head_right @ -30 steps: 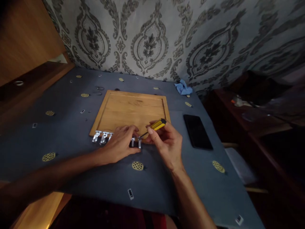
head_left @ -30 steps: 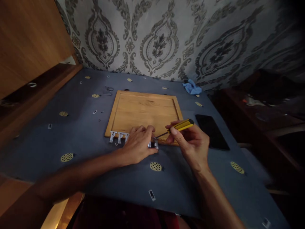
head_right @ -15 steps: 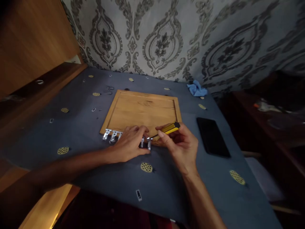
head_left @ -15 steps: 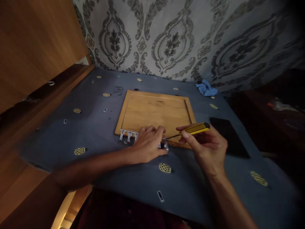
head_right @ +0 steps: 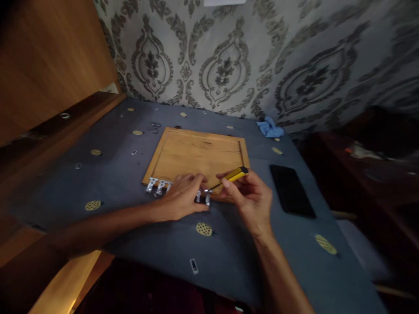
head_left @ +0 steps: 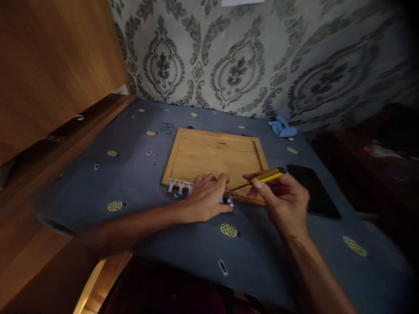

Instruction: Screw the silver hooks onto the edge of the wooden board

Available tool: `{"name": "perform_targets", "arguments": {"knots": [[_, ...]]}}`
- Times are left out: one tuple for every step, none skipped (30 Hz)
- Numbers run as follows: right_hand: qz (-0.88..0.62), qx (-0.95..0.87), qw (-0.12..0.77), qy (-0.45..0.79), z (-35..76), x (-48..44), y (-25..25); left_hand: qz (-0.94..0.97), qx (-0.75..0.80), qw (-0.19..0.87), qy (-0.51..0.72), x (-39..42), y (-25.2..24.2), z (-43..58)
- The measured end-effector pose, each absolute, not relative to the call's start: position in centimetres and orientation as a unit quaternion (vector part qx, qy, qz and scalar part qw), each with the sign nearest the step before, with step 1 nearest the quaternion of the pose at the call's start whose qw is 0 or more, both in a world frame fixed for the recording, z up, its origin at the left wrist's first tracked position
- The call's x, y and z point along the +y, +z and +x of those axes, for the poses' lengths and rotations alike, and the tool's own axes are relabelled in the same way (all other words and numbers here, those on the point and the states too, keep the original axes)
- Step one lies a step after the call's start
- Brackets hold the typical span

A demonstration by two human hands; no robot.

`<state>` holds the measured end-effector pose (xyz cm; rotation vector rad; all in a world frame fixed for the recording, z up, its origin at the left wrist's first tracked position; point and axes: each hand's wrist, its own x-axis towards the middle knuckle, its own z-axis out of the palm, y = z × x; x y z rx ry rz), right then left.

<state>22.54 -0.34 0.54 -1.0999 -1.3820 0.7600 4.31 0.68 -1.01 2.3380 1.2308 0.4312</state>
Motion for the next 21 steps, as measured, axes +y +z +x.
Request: {"name": "perform_targets", "arguments": {"knots": [[-0.472,-0.591,0.568,0.325,22.67,-0.27,0.41,0.848,0.452,0.229,0.155,0.68,-1.06,4.35],[-0.467,-0.594,0.566,0.328,22.82,-0.20,0.26,0.847,0.456,0.229,0.152,0.71,-1.12,4.38],[-0.463,-0.598,0.566,0.328,22.98,-0.13,0.10,0.847,0.455,0.229,0.151,0.74,-1.18,4.41],[-0.462,-0.604,0.561,0.326,23.12,-0.09,-0.06,0.848,0.453,0.229,0.153,0.76,-1.22,4.42],[-0.462,-0.611,0.556,0.323,23.23,-0.06,-0.19,0.849,0.450,0.230,0.156,0.79,-1.26,4.41],[-0.463,-0.616,0.551,0.319,23.29,-0.06,-0.27,0.850,0.445,0.232,0.159,0.81,-1.28,4.39],[-0.466,-0.617,0.549,0.316,23.30,-0.08,-0.29,0.851,0.441,0.234,0.163,0.81,-1.28,4.37],[-0.467,-0.616,0.551,0.316,23.27,-0.13,-0.26,0.851,0.439,0.236,0.165,0.81,-1.26,4.34],[-0.467,-0.611,0.555,0.318,23.19,-0.21,-0.18,0.850,0.440,0.237,0.165,0.79,-1.21,4.33],[-0.467,-0.603,0.562,0.321,23.08,-0.31,-0.06,0.850,0.442,0.237,0.164,0.75,-1.14,4.33],[-0.465,-0.598,0.566,0.326,22.95,-0.41,0.06,0.848,0.446,0.236,0.161,0.71,-1.06,4.34],[-0.463,-0.593,0.572,0.327,22.81,-0.50,0.18,0.846,0.452,0.235,0.159,0.68,-0.97,4.35],[-0.463,-0.589,0.574,0.330,22.68,-0.57,0.26,0.843,0.457,0.235,0.157,0.65,-0.89,4.38],[-0.461,-0.588,0.576,0.331,22.57,-0.61,0.31,0.843,0.458,0.237,0.155,0.63,-0.83,4.40],[-0.459,-0.589,0.577,0.331,22.48,-0.62,0.33,0.843,0.456,0.239,0.156,0.61,-0.78,4.43],[-0.458,-0.591,0.576,0.331,22.43,-0.61,0.32,0.844,0.454,0.240,0.157,0.60,-0.75,4.45],[-0.458,-0.592,0.575,0.330,22.40,-0.58,0.30,0.844,0.451,0.240,0.160,0.59,-0.74,4.47],[-0.458,-0.593,0.575,0.328,22.39,-0.54,0.27,0.845,0.450,0.241,0.162,0.59,-0.76,4.49],[-0.459,-0.594,0.575,0.327,22.38,-0.50,0.25,0.844,0.450,0.241,0.164,0.58,-0.81,4.50],[-0.459,-0.593,0.575,0.326,22.38,-0.46,0.23,0.842,0.453,0.241,0.166,0.58,-0.88,4.51],[-0.461,-0.593,0.575,0.325,22.36,-0.45,0.23,0.841,0.454,0.242,0.169,0.59,-0.98,4.52]]}}
